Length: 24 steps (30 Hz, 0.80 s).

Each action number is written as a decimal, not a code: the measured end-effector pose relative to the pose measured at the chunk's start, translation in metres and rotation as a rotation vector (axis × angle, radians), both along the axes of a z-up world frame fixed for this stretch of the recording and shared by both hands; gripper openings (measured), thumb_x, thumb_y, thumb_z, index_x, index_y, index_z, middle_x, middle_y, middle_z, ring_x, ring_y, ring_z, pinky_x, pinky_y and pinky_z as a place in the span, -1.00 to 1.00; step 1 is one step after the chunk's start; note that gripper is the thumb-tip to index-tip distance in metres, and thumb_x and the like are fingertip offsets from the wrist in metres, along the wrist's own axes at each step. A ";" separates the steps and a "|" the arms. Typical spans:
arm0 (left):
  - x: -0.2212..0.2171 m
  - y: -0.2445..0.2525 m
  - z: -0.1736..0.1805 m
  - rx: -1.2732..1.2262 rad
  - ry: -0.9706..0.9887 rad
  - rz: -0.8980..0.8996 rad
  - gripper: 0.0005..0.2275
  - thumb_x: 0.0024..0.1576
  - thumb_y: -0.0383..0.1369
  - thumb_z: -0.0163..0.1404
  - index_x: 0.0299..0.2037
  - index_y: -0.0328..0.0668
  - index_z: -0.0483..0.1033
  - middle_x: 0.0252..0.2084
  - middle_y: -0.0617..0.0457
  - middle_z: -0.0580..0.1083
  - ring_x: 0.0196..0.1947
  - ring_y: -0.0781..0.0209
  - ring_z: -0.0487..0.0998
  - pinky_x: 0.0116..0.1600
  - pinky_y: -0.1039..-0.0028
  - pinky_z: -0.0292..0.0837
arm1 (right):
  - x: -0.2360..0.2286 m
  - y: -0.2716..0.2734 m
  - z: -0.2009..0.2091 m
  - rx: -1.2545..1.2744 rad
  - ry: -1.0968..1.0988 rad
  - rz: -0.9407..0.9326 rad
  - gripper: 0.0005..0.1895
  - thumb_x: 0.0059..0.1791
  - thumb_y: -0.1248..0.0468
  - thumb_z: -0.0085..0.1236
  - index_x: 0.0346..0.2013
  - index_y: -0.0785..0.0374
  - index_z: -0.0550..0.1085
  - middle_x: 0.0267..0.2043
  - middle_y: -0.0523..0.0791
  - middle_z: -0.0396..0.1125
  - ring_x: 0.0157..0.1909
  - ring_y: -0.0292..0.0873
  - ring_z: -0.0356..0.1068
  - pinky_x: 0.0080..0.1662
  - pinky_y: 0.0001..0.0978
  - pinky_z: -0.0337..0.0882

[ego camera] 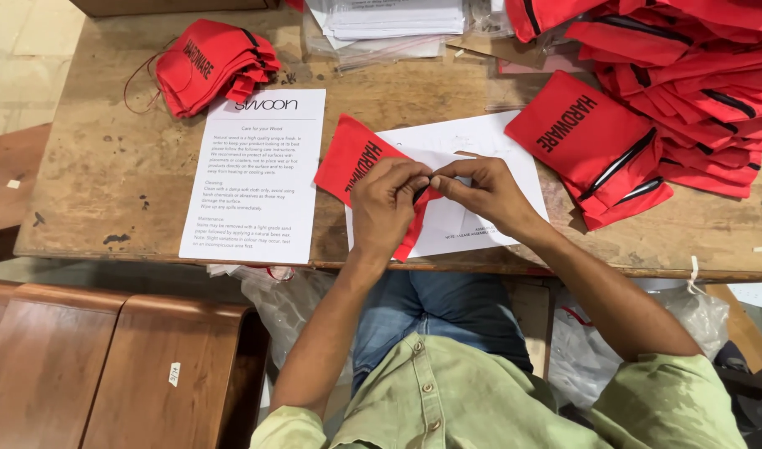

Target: Folding furniture instruction manuals and placing them into red hardware bags.

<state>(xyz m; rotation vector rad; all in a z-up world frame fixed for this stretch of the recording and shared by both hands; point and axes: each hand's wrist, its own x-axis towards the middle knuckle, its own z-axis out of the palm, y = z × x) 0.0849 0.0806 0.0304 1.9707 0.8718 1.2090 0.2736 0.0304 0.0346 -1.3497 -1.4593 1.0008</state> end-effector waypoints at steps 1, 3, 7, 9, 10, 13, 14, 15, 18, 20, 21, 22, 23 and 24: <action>0.000 -0.002 0.001 0.001 -0.003 0.003 -0.85 0.17 -0.53 0.14 -0.10 -0.11 0.63 -0.21 0.03 0.56 -0.28 0.19 0.65 -0.21 0.44 0.58 | 0.000 0.001 -0.003 0.001 -0.003 0.003 -0.81 0.08 0.25 0.19 -0.17 0.31 0.65 -0.40 -0.22 0.30 -0.43 -0.45 0.14 -0.43 -0.51 0.13; -0.001 -0.006 0.004 0.097 0.015 0.071 -0.88 0.13 -0.58 0.14 -0.18 -0.21 0.59 -0.23 0.04 0.55 -0.26 0.12 0.64 -0.19 0.40 0.55 | 0.000 0.002 -0.010 -0.033 0.114 -0.013 -0.82 0.08 0.28 0.20 -0.18 0.34 0.65 -0.36 -0.21 0.36 -0.37 -0.44 0.21 -0.37 -0.54 0.20; -0.019 -0.019 0.009 0.404 0.121 0.132 -0.83 -0.01 -0.62 0.11 -0.22 -0.28 0.55 -0.21 0.01 0.52 -0.20 0.03 0.59 -0.11 0.29 0.52 | 0.011 0.014 -0.034 -0.009 0.272 -0.058 -0.85 0.07 0.33 0.18 -0.20 0.37 0.62 -0.31 -0.19 0.45 -0.27 -0.43 0.34 -0.24 -0.58 0.34; -0.035 -0.025 0.000 0.596 0.245 0.155 -0.76 -0.13 -0.63 0.08 -0.25 -0.27 0.54 -0.20 0.01 0.50 -0.17 0.02 0.56 -0.11 0.25 0.49 | 0.022 0.020 -0.031 0.013 0.346 -0.209 -0.86 0.05 0.35 0.16 -0.27 0.39 0.60 -0.35 -0.18 0.49 -0.33 -0.41 0.37 -0.26 -0.57 0.36; -0.040 -0.027 -0.002 0.597 0.243 0.153 -0.76 -0.13 -0.63 0.08 -0.25 -0.27 0.54 -0.20 0.01 0.50 -0.17 0.02 0.56 -0.11 0.25 0.49 | 0.027 0.021 -0.031 0.014 0.344 -0.212 -0.86 0.05 0.35 0.16 -0.27 0.39 0.60 -0.35 -0.18 0.49 -0.33 -0.41 0.37 -0.26 -0.57 0.36; -0.055 -0.035 -0.008 0.570 0.337 0.131 -0.76 -0.13 -0.63 0.08 -0.25 -0.23 0.54 -0.22 0.04 0.50 -0.19 0.05 0.55 -0.14 0.25 0.47 | 0.033 0.019 -0.036 0.014 0.140 -0.348 -0.83 0.04 0.33 0.18 -0.34 0.40 0.61 -0.45 -0.19 0.45 -0.41 -0.43 0.31 -0.34 -0.56 0.31; -0.057 -0.038 -0.009 0.514 0.329 0.124 -0.78 -0.09 -0.64 0.08 -0.24 -0.23 0.53 -0.22 0.04 0.50 -0.19 0.04 0.55 -0.13 0.25 0.48 | 0.031 0.016 -0.037 -0.002 0.051 -0.341 -0.82 0.04 0.31 0.18 -0.35 0.40 0.61 -0.47 -0.20 0.43 -0.42 -0.45 0.30 -0.35 -0.57 0.30; -0.057 -0.038 -0.009 0.466 0.317 0.118 -0.79 -0.05 -0.64 0.08 -0.23 -0.22 0.53 -0.21 0.05 0.51 -0.18 0.04 0.55 -0.12 0.25 0.48 | 0.031 0.016 -0.037 -0.010 -0.039 -0.335 -0.81 0.03 0.29 0.19 -0.36 0.39 0.61 -0.49 -0.21 0.41 -0.43 -0.46 0.28 -0.36 -0.58 0.29; -0.038 -0.028 0.013 0.265 0.203 0.098 -0.83 0.05 -0.54 0.15 -0.16 -0.24 0.53 -0.20 0.02 0.53 -0.20 0.03 0.55 -0.12 0.27 0.49 | 0.029 0.013 -0.028 -0.084 -0.059 -0.323 -0.79 0.04 0.25 0.21 -0.32 0.39 0.61 -0.49 -0.20 0.40 -0.45 -0.44 0.25 -0.41 -0.57 0.24; -0.023 -0.018 0.006 0.203 0.214 0.067 -0.79 0.05 -0.47 0.19 -0.12 -0.26 0.55 -0.20 -0.02 0.53 -0.21 0.00 0.55 -0.14 0.25 0.50 | 0.024 0.008 -0.017 -0.080 -0.055 -0.367 -0.80 0.04 0.25 0.23 -0.23 0.38 0.59 -0.44 -0.19 0.41 -0.42 -0.44 0.27 -0.40 -0.57 0.26; -0.015 -0.011 0.003 0.151 0.224 0.045 -0.74 0.05 -0.39 0.22 -0.08 -0.27 0.56 -0.20 -0.05 0.53 -0.22 -0.03 0.56 -0.16 0.23 0.50 | 0.022 0.008 -0.011 -0.064 -0.054 -0.402 -0.79 0.04 0.25 0.25 -0.14 0.37 0.57 -0.39 -0.18 0.41 -0.40 -0.44 0.29 -0.39 -0.57 0.28; -0.011 -0.009 -0.003 0.149 0.220 0.041 -0.74 0.05 -0.39 0.22 -0.08 -0.27 0.56 -0.20 -0.05 0.53 -0.22 -0.03 0.56 -0.16 0.23 0.50 | 0.026 0.003 -0.012 -0.066 -0.057 -0.406 -0.79 0.04 0.25 0.25 -0.14 0.37 0.57 -0.39 -0.18 0.41 -0.40 -0.44 0.29 -0.39 -0.57 0.28; -0.006 -0.006 -0.008 0.117 0.265 0.042 -0.73 0.05 -0.36 0.22 -0.06 -0.24 0.57 -0.22 -0.06 0.54 -0.24 -0.05 0.57 -0.18 0.21 0.51 | 0.030 0.001 -0.012 0.030 -0.023 -0.479 -0.74 0.05 0.30 0.25 -0.03 0.37 0.50 -0.28 -0.17 0.40 -0.33 -0.43 0.34 -0.35 -0.57 0.34; -0.001 -0.004 -0.013 0.086 0.310 0.043 -0.72 0.05 -0.34 0.21 -0.05 -0.22 0.58 -0.24 -0.06 0.54 -0.26 -0.07 0.59 -0.21 0.19 0.52 | 0.033 -0.002 -0.013 0.128 0.012 -0.550 -0.66 0.06 0.34 0.25 0.09 0.37 0.43 -0.17 -0.16 0.39 -0.26 -0.42 0.40 -0.30 -0.56 0.40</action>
